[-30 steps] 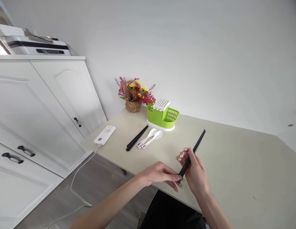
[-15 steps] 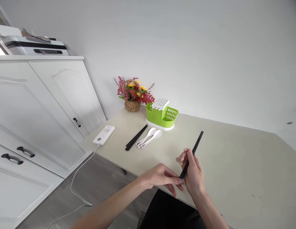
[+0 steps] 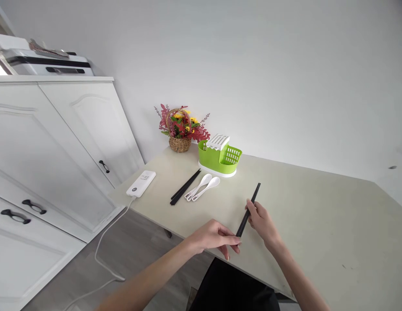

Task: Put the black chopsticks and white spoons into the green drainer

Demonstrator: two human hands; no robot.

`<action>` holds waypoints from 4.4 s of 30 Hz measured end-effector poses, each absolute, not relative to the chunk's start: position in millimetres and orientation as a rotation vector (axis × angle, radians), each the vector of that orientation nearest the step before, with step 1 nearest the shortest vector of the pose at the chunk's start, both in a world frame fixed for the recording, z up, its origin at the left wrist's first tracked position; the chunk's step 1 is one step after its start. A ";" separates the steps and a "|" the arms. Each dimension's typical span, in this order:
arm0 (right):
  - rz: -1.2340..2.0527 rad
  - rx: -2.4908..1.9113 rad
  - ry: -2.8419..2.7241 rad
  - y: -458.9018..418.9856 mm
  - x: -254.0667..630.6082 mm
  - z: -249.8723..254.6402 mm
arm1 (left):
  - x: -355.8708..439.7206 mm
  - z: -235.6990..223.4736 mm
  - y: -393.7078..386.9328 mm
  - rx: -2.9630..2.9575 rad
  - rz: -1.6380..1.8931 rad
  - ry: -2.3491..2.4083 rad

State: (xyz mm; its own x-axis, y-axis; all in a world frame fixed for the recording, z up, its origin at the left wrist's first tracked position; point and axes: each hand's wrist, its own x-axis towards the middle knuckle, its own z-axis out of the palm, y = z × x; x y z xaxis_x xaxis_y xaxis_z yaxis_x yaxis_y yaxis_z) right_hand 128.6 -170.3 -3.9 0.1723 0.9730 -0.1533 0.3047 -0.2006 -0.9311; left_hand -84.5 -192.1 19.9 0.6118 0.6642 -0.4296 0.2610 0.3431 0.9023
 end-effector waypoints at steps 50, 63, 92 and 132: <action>0.841 -1.723 -1.249 -238.8 173.8 -40.0 | -244.2 -2.2 -134.8 1.867 1.230 1.940; 0.853 -1.704 -1.266 -238.2 172.1 -37.7 | -262.5 -11.2 -119.5 2.044 1.043 1.915; 0.784 -1.690 -1.345 -239.4 167.6 -37.0 | -257.8 22.6 -98.5 2.440 0.328 2.212; 0.787 -1.143 -1.779 -169.1 140.0 80.3 | -81.6 11.6 -174.9 1.626 0.988 0.985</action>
State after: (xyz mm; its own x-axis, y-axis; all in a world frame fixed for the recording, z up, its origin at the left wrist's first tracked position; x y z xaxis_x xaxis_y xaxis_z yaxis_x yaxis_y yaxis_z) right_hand 140.0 -169.1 80.3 -0.2145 0.9222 0.3216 0.3821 0.3823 -0.8413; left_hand -81.6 -174.9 11.6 0.3469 0.9254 0.1522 0.1495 -0.2148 0.9651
